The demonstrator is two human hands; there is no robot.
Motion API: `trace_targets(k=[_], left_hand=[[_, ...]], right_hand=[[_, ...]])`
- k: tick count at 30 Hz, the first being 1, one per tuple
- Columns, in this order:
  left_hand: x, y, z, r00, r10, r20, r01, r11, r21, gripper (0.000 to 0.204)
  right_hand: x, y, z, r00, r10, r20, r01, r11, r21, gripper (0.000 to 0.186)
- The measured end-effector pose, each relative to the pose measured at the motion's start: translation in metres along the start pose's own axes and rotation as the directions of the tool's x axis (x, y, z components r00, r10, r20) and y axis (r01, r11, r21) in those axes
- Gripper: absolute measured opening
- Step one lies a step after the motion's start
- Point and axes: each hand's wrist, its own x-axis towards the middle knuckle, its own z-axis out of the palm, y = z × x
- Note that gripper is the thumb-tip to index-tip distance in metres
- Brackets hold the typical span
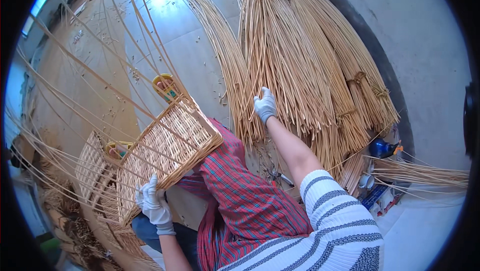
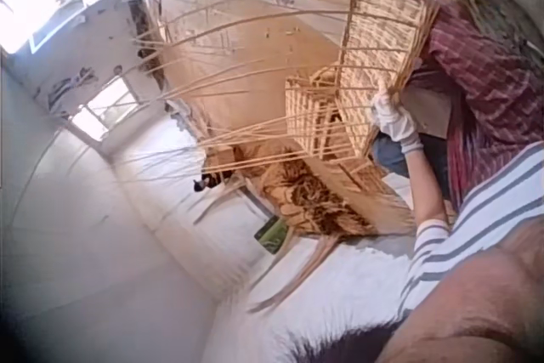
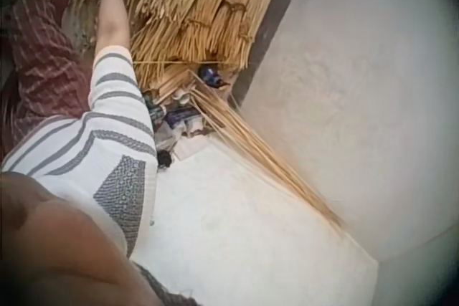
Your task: Weaving a wicker basket or structure using strands of straw-like material, including cutting and measuring.
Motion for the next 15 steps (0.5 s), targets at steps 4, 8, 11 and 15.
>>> trace_targets(k=[4,8,11,15], left_hand=[[0.022,0.025,0.034,0.994,0.1,-0.043,-0.105,0.985,-0.134,0.035],[0.016,0.019,0.024,0.996,0.082,-0.02,-0.083,0.994,-0.07,0.033],[0.016,0.021,0.024,0.995,0.098,-0.02,-0.099,0.991,-0.089,0.033],[0.014,0.022,0.024,0.996,0.088,-0.033,-0.091,0.99,-0.104,0.031]], right_hand=[[0.043,0.05,-0.027,0.935,-0.104,0.338,0.079,0.993,0.088,0.051],[0.018,-0.004,-0.017,0.916,0.222,0.334,-0.183,0.972,-0.146,0.091],[0.019,-0.008,-0.013,0.889,0.412,0.198,-0.333,0.88,-0.337,0.08],[0.037,0.017,0.001,0.872,0.423,0.247,-0.314,0.87,-0.381,0.057]])
